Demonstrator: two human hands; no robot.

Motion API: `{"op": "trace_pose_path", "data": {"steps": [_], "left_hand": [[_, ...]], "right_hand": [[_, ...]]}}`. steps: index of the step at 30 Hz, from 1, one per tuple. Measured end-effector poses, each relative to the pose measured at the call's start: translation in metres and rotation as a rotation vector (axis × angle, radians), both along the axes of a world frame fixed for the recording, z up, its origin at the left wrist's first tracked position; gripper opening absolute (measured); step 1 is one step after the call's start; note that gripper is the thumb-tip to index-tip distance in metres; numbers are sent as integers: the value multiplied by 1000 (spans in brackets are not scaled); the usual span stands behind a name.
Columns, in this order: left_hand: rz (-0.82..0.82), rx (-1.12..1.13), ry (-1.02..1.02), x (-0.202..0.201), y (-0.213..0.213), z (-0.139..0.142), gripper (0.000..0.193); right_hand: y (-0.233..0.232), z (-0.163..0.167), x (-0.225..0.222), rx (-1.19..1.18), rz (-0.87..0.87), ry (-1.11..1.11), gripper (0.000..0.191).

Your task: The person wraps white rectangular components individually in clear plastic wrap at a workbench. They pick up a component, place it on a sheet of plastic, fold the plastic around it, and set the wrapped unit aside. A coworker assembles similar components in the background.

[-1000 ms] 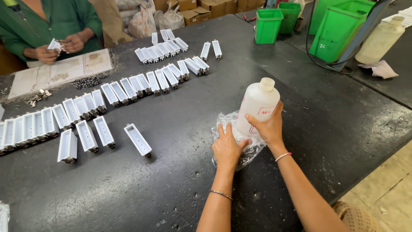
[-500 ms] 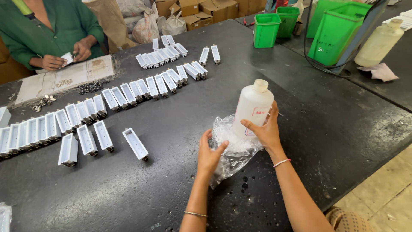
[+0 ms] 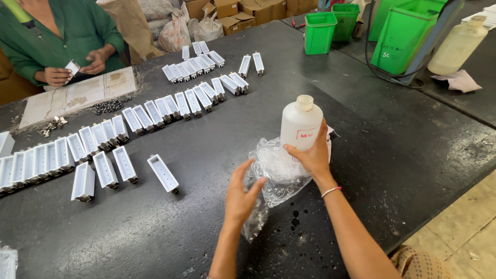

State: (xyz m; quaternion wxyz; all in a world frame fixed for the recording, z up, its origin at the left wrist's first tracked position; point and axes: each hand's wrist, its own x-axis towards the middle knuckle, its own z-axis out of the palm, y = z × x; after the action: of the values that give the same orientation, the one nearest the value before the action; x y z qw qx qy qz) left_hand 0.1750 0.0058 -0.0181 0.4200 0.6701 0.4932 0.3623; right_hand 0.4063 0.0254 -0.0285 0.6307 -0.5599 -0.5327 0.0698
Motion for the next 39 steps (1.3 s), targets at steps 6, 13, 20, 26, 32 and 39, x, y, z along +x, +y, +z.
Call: {"op": "trace_pose_path", "data": {"steps": [6, 13, 20, 26, 32, 39], "left_hand": [[-162, 156, 538, 51, 5, -12, 60], [-117, 266, 497, 60, 12, -29, 55], [-89, 93, 311, 39, 4, 1, 60], [250, -107, -68, -46, 11, 7, 44], [539, -180, -838, -166, 19, -39, 43], [663, -168, -1013, -213, 35, -71, 59]], "right_hand": [[0, -3, 0, -25, -250, -89, 119], [6, -17, 5, 6, -327, -150, 117], [-7, -9, 22, -21, -86, 21, 116], [-9, -9, 40, 100, -38, 227, 99], [-23, -15, 44, 246, -266, 19, 61], [-35, 11, -47, 265, -174, -371, 25]]}}
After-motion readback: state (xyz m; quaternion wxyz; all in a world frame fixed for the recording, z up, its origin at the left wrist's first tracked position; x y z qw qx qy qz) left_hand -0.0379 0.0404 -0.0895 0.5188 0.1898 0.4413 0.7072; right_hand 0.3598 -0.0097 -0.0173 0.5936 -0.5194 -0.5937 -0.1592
